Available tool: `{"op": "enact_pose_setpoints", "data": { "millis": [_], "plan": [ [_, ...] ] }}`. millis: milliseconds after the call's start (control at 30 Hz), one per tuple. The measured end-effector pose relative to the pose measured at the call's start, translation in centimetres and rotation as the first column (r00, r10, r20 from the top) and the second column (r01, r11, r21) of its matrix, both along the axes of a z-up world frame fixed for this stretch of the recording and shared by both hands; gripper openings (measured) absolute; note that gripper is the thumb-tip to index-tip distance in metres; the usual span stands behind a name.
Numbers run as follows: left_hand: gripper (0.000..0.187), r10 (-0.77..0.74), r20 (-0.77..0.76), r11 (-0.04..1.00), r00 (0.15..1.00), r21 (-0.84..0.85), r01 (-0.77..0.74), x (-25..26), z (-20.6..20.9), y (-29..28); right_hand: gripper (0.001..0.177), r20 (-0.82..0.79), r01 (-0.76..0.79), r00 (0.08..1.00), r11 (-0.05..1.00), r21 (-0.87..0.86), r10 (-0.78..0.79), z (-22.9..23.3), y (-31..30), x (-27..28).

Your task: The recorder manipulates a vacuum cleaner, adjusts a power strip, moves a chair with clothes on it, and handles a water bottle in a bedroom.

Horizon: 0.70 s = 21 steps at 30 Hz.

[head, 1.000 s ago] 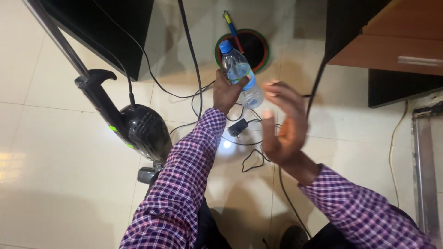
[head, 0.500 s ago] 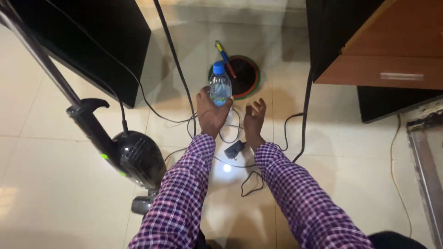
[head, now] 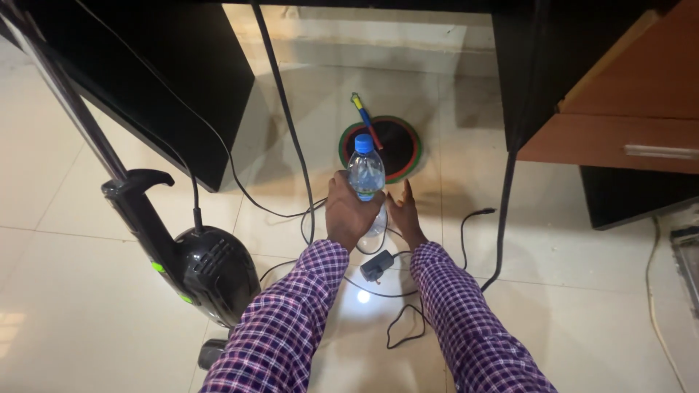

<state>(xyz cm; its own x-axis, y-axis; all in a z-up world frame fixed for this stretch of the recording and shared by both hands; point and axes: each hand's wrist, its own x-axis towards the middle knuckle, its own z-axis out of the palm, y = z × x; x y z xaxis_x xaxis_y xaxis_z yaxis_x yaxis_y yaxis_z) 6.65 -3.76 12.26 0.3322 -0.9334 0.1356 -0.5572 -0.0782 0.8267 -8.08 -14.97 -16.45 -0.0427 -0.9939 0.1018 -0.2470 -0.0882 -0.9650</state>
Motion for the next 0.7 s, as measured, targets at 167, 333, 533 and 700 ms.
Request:
{"op": "enact_pose_setpoints", "data": {
  "millis": [167,333,533,700],
  "plan": [
    [0.065,-0.033,0.025,0.999,0.999,0.024,0.033,0.4,-1.2,0.8,0.09,0.142,0.051,0.984,0.936,0.348,-0.106,2.2,-1.4,0.5],
    [0.068,-0.026,0.036,0.996,0.999,0.092,0.022,0.8,0.1,2.2,0.089,0.075,0.065,0.993,0.962,0.266,-0.088,-0.2,-4.1,-0.8],
    [0.069,-0.046,-0.062,0.997,0.997,0.066,0.05,-0.4,1.1,3.0,0.092,0.01,0.041,0.999,0.973,0.227,-0.045,1.9,-4.9,-1.6],
    [0.066,-0.079,-0.087,0.985,0.993,0.146,0.091,-0.9,1.8,3.3,0.099,0.272,-0.002,0.952,0.89,0.455,-0.137,3.4,-5.1,-1.1]
  ]
}}
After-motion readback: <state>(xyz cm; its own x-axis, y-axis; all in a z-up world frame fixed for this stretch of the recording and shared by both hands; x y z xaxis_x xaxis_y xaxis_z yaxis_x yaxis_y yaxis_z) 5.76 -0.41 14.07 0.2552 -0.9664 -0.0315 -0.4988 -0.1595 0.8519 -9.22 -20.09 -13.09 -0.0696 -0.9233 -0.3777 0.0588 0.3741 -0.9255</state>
